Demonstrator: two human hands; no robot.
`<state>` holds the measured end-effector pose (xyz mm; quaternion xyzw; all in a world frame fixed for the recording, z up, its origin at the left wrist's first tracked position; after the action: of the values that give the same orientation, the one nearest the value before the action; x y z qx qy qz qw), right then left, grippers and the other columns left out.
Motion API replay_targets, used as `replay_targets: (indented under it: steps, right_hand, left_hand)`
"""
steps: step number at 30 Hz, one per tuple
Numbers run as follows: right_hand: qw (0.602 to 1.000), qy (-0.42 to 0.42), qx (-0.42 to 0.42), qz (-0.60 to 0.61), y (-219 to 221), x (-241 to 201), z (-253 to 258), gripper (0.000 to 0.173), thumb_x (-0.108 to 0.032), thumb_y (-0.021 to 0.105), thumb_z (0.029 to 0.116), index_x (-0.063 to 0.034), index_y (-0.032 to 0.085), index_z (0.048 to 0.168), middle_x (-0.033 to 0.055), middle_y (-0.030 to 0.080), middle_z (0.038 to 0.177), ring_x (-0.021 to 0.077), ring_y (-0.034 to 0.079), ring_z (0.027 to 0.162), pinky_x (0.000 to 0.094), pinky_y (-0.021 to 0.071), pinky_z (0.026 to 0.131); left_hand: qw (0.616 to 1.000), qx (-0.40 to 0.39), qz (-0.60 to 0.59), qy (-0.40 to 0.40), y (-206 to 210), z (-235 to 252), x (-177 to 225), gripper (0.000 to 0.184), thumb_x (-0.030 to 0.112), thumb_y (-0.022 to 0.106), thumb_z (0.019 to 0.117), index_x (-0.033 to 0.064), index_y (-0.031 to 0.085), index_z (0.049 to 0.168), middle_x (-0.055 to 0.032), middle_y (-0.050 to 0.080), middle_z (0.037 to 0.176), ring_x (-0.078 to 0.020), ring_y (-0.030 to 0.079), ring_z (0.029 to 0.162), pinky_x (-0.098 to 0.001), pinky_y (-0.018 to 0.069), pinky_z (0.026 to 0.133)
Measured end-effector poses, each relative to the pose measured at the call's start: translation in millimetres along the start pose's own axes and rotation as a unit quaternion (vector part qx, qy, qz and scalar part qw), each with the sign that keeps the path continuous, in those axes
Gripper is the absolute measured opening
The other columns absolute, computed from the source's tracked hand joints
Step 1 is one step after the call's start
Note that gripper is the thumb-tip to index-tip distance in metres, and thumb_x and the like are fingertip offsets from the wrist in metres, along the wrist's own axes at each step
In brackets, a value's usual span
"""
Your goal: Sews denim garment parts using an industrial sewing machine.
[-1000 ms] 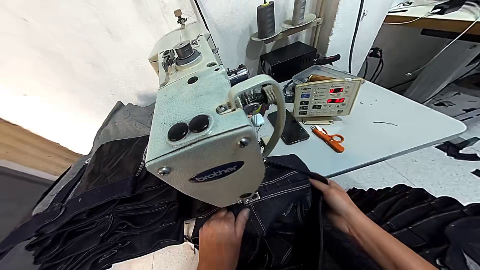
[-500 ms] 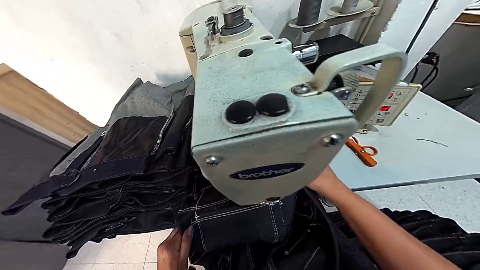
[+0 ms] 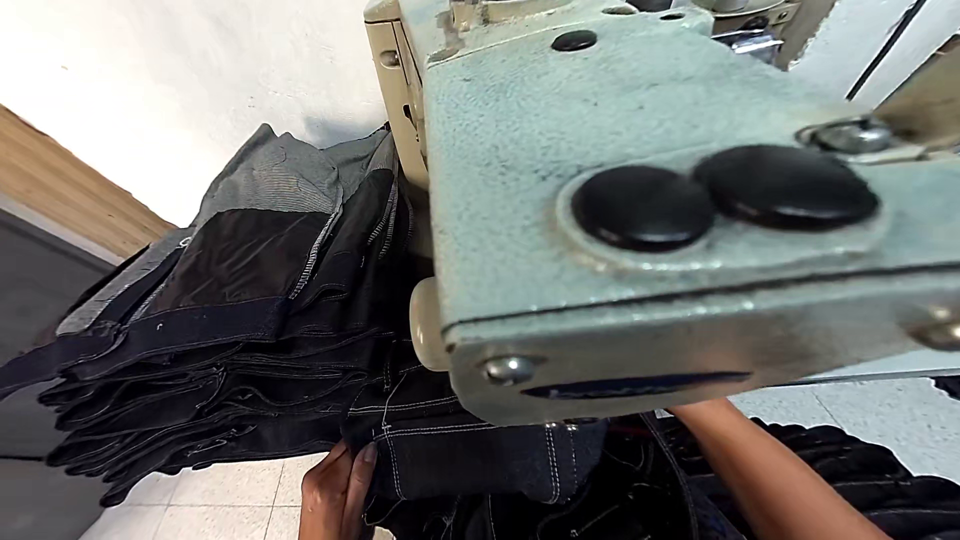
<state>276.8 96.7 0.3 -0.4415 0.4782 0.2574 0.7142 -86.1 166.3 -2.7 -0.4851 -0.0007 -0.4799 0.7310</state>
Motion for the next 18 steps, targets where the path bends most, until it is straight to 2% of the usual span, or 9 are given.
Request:
replay_targets:
  steps: [4, 6, 7, 9, 10, 13, 15, 16, 18]
  right_hand:
    - [1.0, -0.003, -0.011, -0.019, -1, 4, -4, 0.019, -0.017, 0.07, 0.0843, -0.0119, 0.067, 0.102, -0.002, 0.067, 0.081, 0.0069, 0.064, 0.071, 0.0325, 0.0542, 0.063]
    - [0.999, -0.019, -0.02, -0.022, -3, -6, -9, 0.018, -0.013, 0.07, 0.0836, -0.0086, 0.068, 0.101, 0.0002, 0.068, 0.08, 0.0074, 0.064, 0.071, 0.0329, 0.0539, 0.064]
    - [0.999, -0.039, -0.022, -0.023, -4, -16, -13, 0.016, -0.01, 0.069, 0.0838, -0.0071, 0.068, 0.1, -0.0003, 0.067, 0.079, 0.0043, 0.063, 0.071, 0.0288, 0.0528, 0.065]
    - [0.994, -0.104, -0.01, -0.037, -9, -33, -23, 0.016, -0.015, 0.067, 0.0826, -0.0108, 0.068, 0.098, -0.0085, 0.065, 0.077, -0.0104, 0.058, 0.069, 0.0117, 0.0483, 0.063]
    - [0.992, -0.12, -0.01, -0.04, -11, -36, -24, 0.017, -0.017, 0.066, 0.0836, -0.0112, 0.068, 0.099, -0.0091, 0.065, 0.076, -0.0112, 0.058, 0.069, 0.011, 0.0473, 0.063]
    - [0.992, -0.112, -0.029, -0.054, -16, -35, -23, 0.026, -0.036, 0.069, 0.0867, -0.0178, 0.066, 0.105, -0.0129, 0.065, 0.078, -0.0099, 0.059, 0.069, 0.0137, 0.0483, 0.06]
    - [0.987, -0.129, -0.034, -0.089, -20, -39, -26, 0.041, -0.054, 0.068, 0.0884, -0.0201, 0.065, 0.111, -0.0131, 0.066, 0.085, -0.0073, 0.061, 0.075, 0.0162, 0.0519, 0.064]
    - [0.982, -0.145, -0.022, -0.115, -23, -42, -30, 0.049, -0.058, 0.066, 0.0881, -0.0173, 0.065, 0.115, -0.0095, 0.067, 0.09, -0.0027, 0.063, 0.08, 0.0204, 0.0547, 0.068]
    - [0.97, -0.171, -0.001, -0.17, -30, -46, -43, 0.062, -0.062, 0.063, 0.088, -0.0111, 0.064, 0.124, 0.0008, 0.068, 0.105, 0.01, 0.067, 0.093, 0.0343, 0.0581, 0.077]
  left_hand:
    - [1.0, -0.011, -0.014, 0.002, 0, 1, 0, 0.05, 0.025, 0.046, 0.104, -0.0046, 0.065, 0.068, -0.0147, 0.066, 0.068, -0.0087, 0.065, 0.07, -0.0165, 0.0508, 0.071]
    - [1.0, -0.007, -0.017, -0.004, 1, 2, -1, 0.05, 0.024, 0.046, 0.1034, -0.0047, 0.065, 0.068, -0.0144, 0.066, 0.067, -0.0085, 0.065, 0.07, -0.0163, 0.0507, 0.071]
    - [1.0, -0.003, -0.018, -0.009, 0, 2, -2, 0.05, 0.025, 0.046, 0.103, -0.0048, 0.065, 0.068, -0.0142, 0.066, 0.068, -0.0077, 0.065, 0.07, -0.0157, 0.0508, 0.072]
    - [1.0, 0.001, -0.024, -0.017, 0, 2, -4, 0.05, 0.024, 0.046, 0.1026, -0.0052, 0.066, 0.068, -0.0142, 0.067, 0.07, -0.0064, 0.066, 0.072, -0.0148, 0.0503, 0.074]
    - [0.999, -0.007, -0.028, -0.022, 1, 2, -4, 0.049, 0.024, 0.047, 0.1031, -0.0056, 0.066, 0.069, -0.0143, 0.068, 0.071, -0.006, 0.066, 0.074, -0.0148, 0.0509, 0.075]
    - [0.996, -0.044, -0.038, -0.063, 4, 0, -7, 0.047, 0.022, 0.047, 0.1034, -0.0079, 0.067, 0.073, -0.0144, 0.067, 0.07, -0.0074, 0.066, 0.072, -0.0182, 0.0524, 0.074]
    - [0.987, -0.097, -0.065, -0.111, 6, -7, -15, 0.051, 0.025, 0.044, 0.1061, -0.0075, 0.067, 0.074, -0.0098, 0.064, 0.063, -0.0068, 0.064, 0.061, -0.0231, 0.054, 0.065]
    - [0.977, -0.139, -0.097, -0.131, 8, -13, -18, 0.055, 0.028, 0.04, 0.1081, -0.0063, 0.066, 0.074, -0.0071, 0.064, 0.061, -0.0061, 0.063, 0.057, -0.0254, 0.0555, 0.062]
    - [0.939, -0.243, -0.182, -0.16, 16, -29, -19, 0.065, 0.038, 0.034, 0.1099, -0.0064, 0.068, 0.077, -0.0053, 0.068, 0.066, -0.005, 0.064, 0.06, -0.0285, 0.0567, 0.066]
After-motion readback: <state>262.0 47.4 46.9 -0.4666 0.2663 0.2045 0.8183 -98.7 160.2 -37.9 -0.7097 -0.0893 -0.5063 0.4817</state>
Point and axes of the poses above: each hand's wrist, its own z-axis towards the middle knuckle, its own y-axis out of the palm, x = y × z, the point moved 9 cm from there along z, towards the middle knuckle
